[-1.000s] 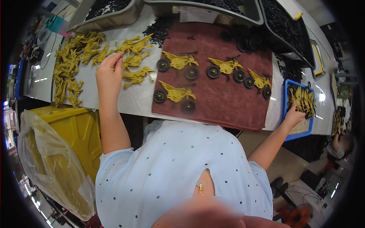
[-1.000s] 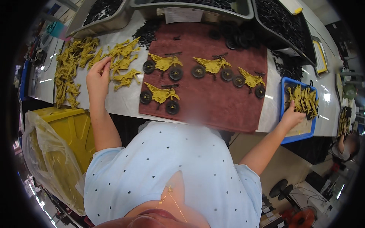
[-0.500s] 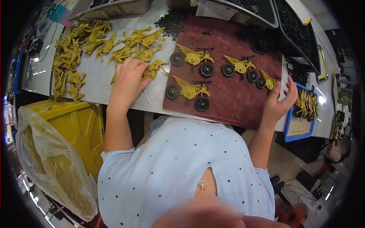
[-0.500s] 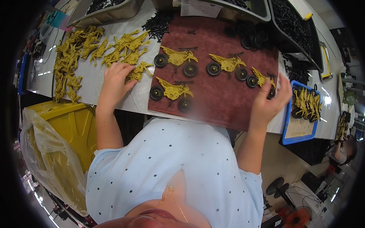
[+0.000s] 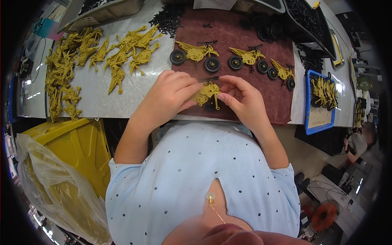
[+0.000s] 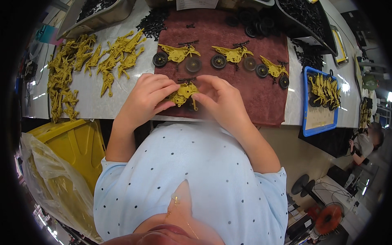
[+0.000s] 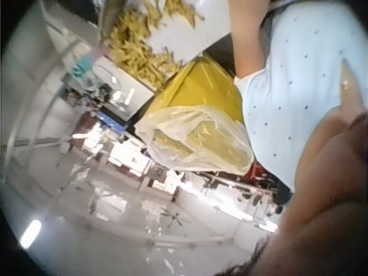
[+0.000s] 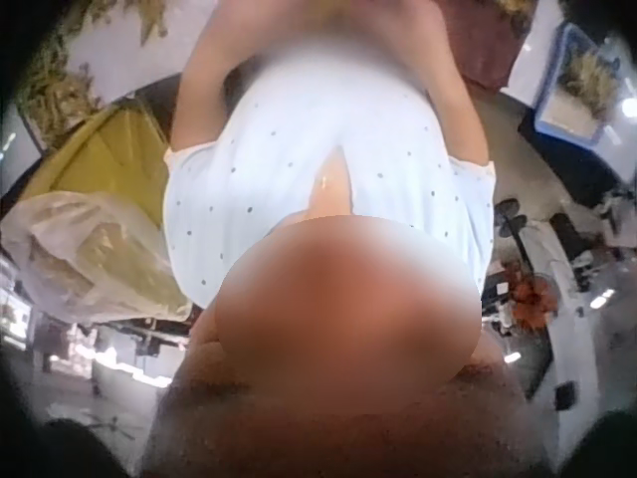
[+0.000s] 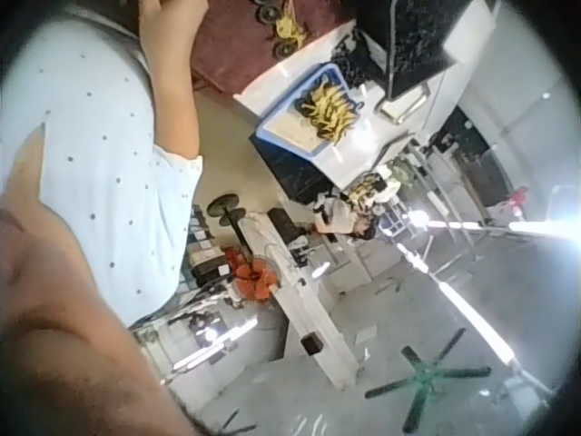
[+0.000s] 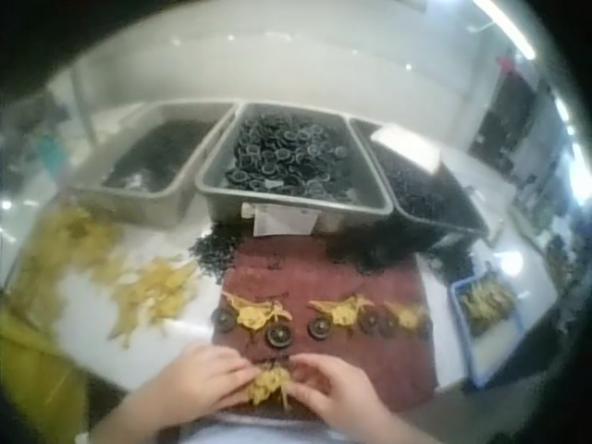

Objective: The person assembles toy motorcycles by attaching wheels and handlebars to frames by hand, places the assembled motorcycles into a tray, and lays out additional motorcycle frames on a cloth mat to attach small parts.

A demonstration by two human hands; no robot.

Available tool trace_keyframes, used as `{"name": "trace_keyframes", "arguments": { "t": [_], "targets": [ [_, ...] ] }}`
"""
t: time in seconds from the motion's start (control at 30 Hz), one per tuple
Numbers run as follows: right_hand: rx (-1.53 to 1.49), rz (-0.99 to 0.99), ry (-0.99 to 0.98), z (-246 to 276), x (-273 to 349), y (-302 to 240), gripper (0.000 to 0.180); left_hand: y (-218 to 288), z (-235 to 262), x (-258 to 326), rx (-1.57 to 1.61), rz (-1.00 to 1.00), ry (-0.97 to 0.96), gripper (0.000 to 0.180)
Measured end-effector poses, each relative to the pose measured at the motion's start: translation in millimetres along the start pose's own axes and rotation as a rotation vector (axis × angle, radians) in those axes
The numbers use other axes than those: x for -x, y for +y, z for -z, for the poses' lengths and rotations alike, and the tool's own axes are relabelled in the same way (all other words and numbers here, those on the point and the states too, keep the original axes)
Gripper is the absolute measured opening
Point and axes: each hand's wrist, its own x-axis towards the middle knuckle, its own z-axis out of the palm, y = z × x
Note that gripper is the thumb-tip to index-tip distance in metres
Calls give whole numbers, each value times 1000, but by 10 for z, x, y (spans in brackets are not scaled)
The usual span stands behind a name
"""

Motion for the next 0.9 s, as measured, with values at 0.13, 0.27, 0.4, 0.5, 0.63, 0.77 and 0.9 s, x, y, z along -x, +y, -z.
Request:
{"name": "trace_keyframes", "arguments": {
  "t": [0.13, 0.27, 0.4, 0.5, 0.63, 0.77, 0.9],
  "targets": [
    [147, -2, 37, -87, -4, 73, 44, -72, -63, 29, 14, -5, 8, 44],
    [220, 15, 49, -158, -55, 46, 41, -120, -62, 26, -40, -2, 18, 44],
    [233, 56, 90, -216, -103, 75, 37, -148, -88, 38, -53, 16, 33, 43],
    [245, 68, 96, -220, -127, 86, 36, -142, -91, 53, -54, 45, 27, 42],
    [294, 71, 69, -204, -148, 50, 37, -141, -93, 50, -66, 58, 20, 39],
    [338, 88, 81, -240, -150, 41, 47, -120, -116, 54, -83, 81, 20, 34],
    [403, 35, 126, -306, -160, 78, 60, -72, -130, 24, -80, 85, 17, 33]
  ]
}}
